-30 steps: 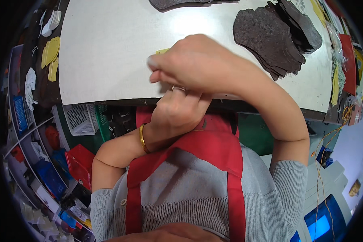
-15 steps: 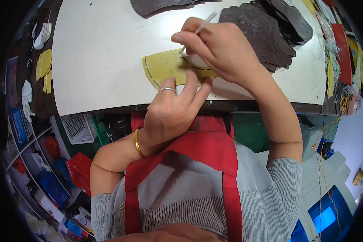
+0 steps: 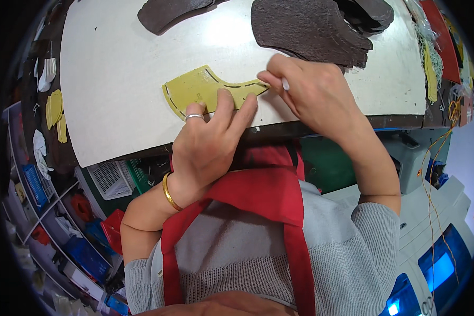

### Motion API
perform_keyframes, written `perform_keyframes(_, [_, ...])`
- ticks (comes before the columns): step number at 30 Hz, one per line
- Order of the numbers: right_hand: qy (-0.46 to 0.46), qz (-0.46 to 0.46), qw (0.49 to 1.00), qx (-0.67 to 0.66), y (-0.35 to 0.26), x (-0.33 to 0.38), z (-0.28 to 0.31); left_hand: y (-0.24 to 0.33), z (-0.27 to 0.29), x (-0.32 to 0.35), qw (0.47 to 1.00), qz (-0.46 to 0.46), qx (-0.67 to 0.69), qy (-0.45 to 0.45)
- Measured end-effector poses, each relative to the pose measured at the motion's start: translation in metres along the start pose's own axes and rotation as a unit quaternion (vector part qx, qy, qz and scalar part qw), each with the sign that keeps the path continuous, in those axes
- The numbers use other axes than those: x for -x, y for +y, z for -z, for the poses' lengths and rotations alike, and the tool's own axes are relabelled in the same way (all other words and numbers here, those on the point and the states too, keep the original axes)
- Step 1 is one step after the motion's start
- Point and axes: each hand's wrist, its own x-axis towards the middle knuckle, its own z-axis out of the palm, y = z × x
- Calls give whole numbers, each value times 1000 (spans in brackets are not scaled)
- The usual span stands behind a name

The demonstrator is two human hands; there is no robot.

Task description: The person traces patterns onto leather pieces using a template and a pen, then stacks the leather pieces and secures them with a rubber band.

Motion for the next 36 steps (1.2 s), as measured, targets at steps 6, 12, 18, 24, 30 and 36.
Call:
perform_keyframes(6, [21, -100, 982, -159, -7, -7, 9, 1, 3, -2, 999, 7, -46, 25])
perform_keyframes(12, [-16, -18, 997, -75, -3, -13, -7, 1, 6, -2, 999, 7, -35, 29])
perform_keyframes(18, [-26, -23, 999, 33, -7, 9, 8, -3, 2, -2, 998, 6, -31, 54])
perform_keyframes(24, [-19, -101, 993, -66, -26, -34, -9, -11, -1, -1, 995, 12, 12, 96])
perform_keyframes(30, [-89, -34, 995, -37, -20, -31, -2, -28, -3, -9, 987, -51, 75, 131])
perform_keyframes(36, [68, -285, 956, 15, 41, 2, 47, -112, -25, -64, 956, -33, 36, 288])
